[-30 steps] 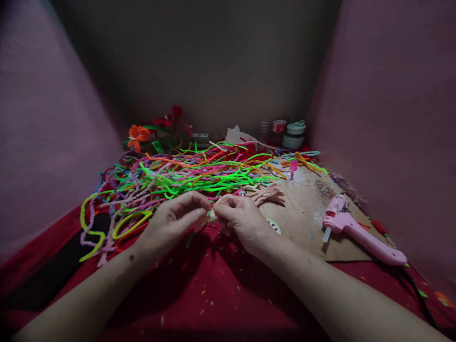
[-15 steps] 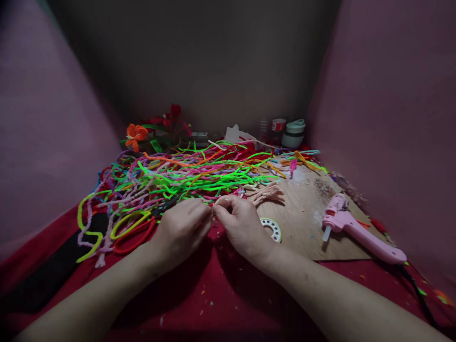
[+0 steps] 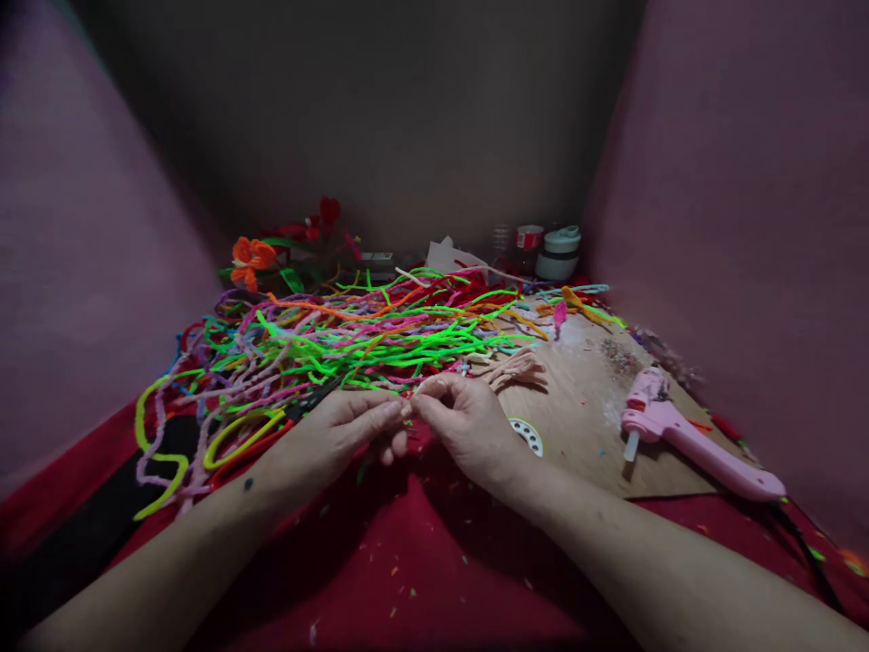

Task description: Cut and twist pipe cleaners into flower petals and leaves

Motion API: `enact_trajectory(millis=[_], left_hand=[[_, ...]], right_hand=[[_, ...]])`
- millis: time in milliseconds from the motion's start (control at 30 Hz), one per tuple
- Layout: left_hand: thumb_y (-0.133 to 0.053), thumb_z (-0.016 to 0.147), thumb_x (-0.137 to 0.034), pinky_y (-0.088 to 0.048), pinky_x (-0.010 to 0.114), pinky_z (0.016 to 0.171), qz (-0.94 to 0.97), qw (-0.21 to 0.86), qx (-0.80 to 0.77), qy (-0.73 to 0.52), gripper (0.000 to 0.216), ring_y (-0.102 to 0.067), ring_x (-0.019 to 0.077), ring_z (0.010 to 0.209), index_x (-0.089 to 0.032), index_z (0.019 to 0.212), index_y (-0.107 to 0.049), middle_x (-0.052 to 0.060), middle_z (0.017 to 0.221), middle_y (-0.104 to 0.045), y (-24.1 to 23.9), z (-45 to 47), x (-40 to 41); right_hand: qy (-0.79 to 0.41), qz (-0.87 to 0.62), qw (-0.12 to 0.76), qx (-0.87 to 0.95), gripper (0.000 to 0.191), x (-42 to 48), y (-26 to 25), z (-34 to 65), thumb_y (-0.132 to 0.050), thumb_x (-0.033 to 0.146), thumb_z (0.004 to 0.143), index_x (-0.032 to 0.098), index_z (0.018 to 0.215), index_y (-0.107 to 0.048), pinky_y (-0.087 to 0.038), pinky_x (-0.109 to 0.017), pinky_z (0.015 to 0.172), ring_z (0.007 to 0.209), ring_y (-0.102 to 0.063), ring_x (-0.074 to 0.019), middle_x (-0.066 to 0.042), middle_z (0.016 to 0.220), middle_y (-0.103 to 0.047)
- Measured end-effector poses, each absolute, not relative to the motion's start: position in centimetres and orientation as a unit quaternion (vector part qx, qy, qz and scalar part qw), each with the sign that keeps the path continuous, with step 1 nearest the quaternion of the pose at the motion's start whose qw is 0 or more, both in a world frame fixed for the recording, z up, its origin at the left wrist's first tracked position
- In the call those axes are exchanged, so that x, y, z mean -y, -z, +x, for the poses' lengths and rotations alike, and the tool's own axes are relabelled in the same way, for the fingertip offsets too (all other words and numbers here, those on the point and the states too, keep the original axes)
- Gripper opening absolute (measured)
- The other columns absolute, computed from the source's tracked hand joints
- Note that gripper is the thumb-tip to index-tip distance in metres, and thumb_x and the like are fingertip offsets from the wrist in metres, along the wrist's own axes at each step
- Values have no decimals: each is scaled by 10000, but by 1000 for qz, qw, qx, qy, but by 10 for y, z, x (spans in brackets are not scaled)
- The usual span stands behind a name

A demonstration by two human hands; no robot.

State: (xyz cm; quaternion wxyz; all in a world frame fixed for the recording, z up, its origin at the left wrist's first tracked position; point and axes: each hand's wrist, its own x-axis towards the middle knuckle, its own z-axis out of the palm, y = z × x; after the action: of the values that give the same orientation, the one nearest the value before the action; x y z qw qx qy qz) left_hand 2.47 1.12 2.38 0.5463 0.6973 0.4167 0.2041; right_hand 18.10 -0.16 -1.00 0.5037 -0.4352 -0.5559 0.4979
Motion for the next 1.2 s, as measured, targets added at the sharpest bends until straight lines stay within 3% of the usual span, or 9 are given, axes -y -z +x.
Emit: enact_trajectory(millis=[100,300,600,767,967,1067,1200], left_hand=[[-500,773,-382,-322,182,423,642,590,-449,-196,288,-437,62,406,-140,623,-540,-11,514,-535,-18,25,-8],[-423,829,-395,-362,176,420,707,470,-462,-257,310,-481,76,405,-169,625,-485,-23,485,-528,0,26,-3],[-516,771,-322,-221,138,307,582,661,-421,-216,267,-391,40,263,-142,579,-476,-21,376,-527,-14,26,-7],[-527,748,-275,-304,162,314,535,714,-376,-249,170,-402,62,255,-132,655,-526,-17,378,-544,-8,29,-8],[-513,771,-286,-327,165,337,532,716,-370,-260,196,-419,63,268,-128,655,-519,-9,397,-556,-4,29,-11],[-545,760,-326,-308,159,341,548,691,-397,-255,236,-433,62,280,-127,638,-510,-1,416,-565,-4,28,-10],[-593,730,-374,-301,147,362,572,639,-451,-247,252,-467,60,339,-136,694,-520,-5,484,-585,-12,24,-10]], right_hand=[[-436,-447,505,595,128,3,8,181,-550,184,749,172,634,-603,-368,-227,574,574,-480,-95,25,602,-566],[-423,-459,507,595,119,3,9,178,-552,172,741,178,632,-599,-372,-231,584,582,-478,-107,28,594,-541],[-389,-464,517,605,267,-2,4,185,-471,267,826,181,602,-588,-374,-242,581,584,-491,-122,7,593,-560],[-275,-469,551,633,254,-4,10,187,-490,288,825,196,622,-611,-392,-266,667,618,-520,-136,-14,636,-588],[-499,-391,518,574,147,-8,3,188,-535,298,758,167,701,-571,-373,-232,484,480,-481,-100,12,596,-568],[-463,-409,532,579,60,-9,3,187,-575,182,681,165,629,-552,-366,-216,508,495,-451,-85,43,559,-523],[-391,-397,578,596,76,-9,11,184,-526,184,742,184,669,-547,-405,-231,624,613,-511,-110,24,634,-562]])
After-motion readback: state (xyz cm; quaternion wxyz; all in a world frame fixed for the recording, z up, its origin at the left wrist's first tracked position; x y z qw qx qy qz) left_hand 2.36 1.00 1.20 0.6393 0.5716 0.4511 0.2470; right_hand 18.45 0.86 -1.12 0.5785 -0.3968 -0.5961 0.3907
